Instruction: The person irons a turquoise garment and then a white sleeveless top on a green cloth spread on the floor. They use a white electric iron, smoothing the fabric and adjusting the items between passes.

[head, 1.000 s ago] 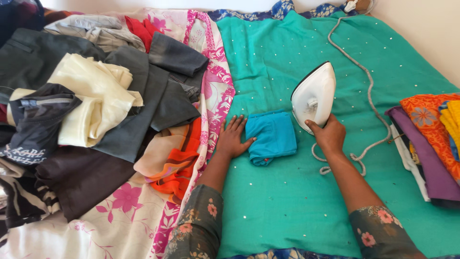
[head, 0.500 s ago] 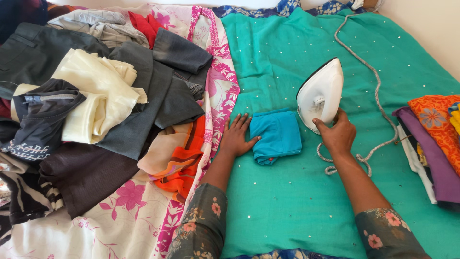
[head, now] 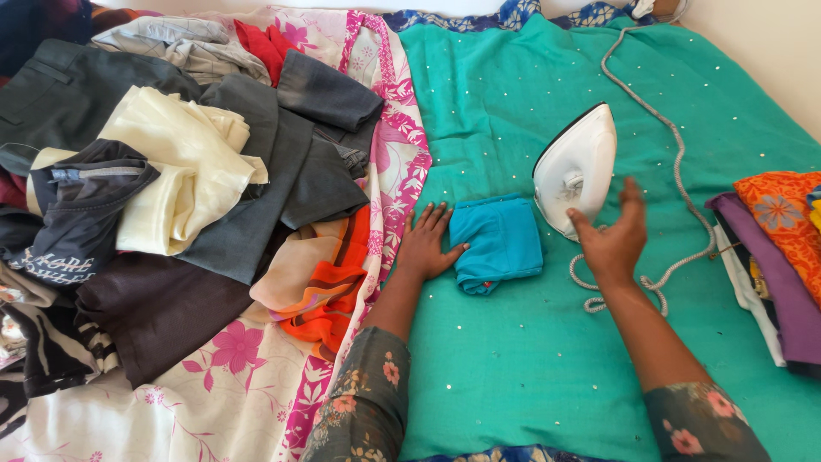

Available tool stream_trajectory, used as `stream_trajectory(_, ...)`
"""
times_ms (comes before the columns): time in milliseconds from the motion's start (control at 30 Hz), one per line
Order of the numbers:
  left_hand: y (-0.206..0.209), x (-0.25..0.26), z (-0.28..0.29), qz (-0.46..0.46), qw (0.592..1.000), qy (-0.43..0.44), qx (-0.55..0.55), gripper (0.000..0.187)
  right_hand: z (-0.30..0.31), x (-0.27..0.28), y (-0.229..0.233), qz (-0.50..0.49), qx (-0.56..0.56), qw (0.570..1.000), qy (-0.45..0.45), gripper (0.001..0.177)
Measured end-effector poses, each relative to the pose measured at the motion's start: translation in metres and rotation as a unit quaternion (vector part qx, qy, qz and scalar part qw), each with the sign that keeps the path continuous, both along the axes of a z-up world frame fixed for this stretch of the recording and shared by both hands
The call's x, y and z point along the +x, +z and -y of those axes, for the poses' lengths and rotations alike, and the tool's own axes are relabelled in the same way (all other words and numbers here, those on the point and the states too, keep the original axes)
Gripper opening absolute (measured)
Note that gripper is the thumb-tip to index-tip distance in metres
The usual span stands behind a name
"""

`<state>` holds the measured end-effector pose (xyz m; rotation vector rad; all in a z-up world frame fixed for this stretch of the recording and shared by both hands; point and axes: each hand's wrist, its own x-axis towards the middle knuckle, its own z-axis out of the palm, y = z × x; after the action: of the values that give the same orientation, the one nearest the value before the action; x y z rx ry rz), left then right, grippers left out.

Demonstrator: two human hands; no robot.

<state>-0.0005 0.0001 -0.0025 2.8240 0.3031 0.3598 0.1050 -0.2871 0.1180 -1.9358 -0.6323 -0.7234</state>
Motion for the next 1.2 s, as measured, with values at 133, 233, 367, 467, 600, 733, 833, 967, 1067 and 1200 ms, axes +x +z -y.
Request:
stream_trajectory(133,-0.005,0.001,-0.003,0.025,1.000,0.006,-0.012,0.093,0.001,-0.029,0.018,0.188,-0.029,0.981,0.037,0.059)
stream_trajectory(233,-0.004,0.000,-0.002,0.066,0.996,-0.003,-0.059,0.083,-0.024,-0.060,0.014,0.108,-0.144,0.973,0.146,0.046)
stream_trajectory(367,0.015,-0.002,0.005,0.129,0.984,0.081,-0.094,0.072,-0.062,-0.101,-0.002,0.063,-0.271,0.935,0.222,0.059)
stream_trajectory(467,0.036,-0.001,0.022,0.105,0.977,0.171,-0.067,0.070,-0.065,-0.104,-0.001,0.030,-0.299,0.931,0.206,0.057)
stream_trajectory(600,0.056,0.007,0.041,-0.050,0.969,0.210,-0.118,0.079,-0.049,-0.102,0.014,-0.022,-0.302,0.937,0.172,0.050)
stream_trajectory(733,0.048,0.015,0.039,-0.070,0.966,0.205,-0.145,0.074,-0.029,-0.111,0.029,-0.061,-0.297,0.938,0.169,0.045)
stream_trajectory(833,0.028,0.025,0.035,-0.030,0.934,0.215,-0.285,0.053,-0.011,-0.114,0.030,-0.076,-0.298,0.939,0.154,0.043)
stream_trajectory(967,0.027,0.032,0.050,0.179,0.866,0.158,-0.439,0.040,0.004,-0.103,0.027,-0.133,-0.217,0.953,0.164,0.046)
stream_trajectory(1067,0.056,0.023,0.080,0.263,0.877,0.092,-0.392,0.034,0.006,-0.090,0.022,-0.241,-0.100,0.945,0.196,0.058)
stream_trajectory(1200,0.112,-0.010,0.139,0.307,0.908,0.002,-0.286,0.029,0.010,-0.093,0.019,-0.467,0.148,0.838,0.241,0.065)
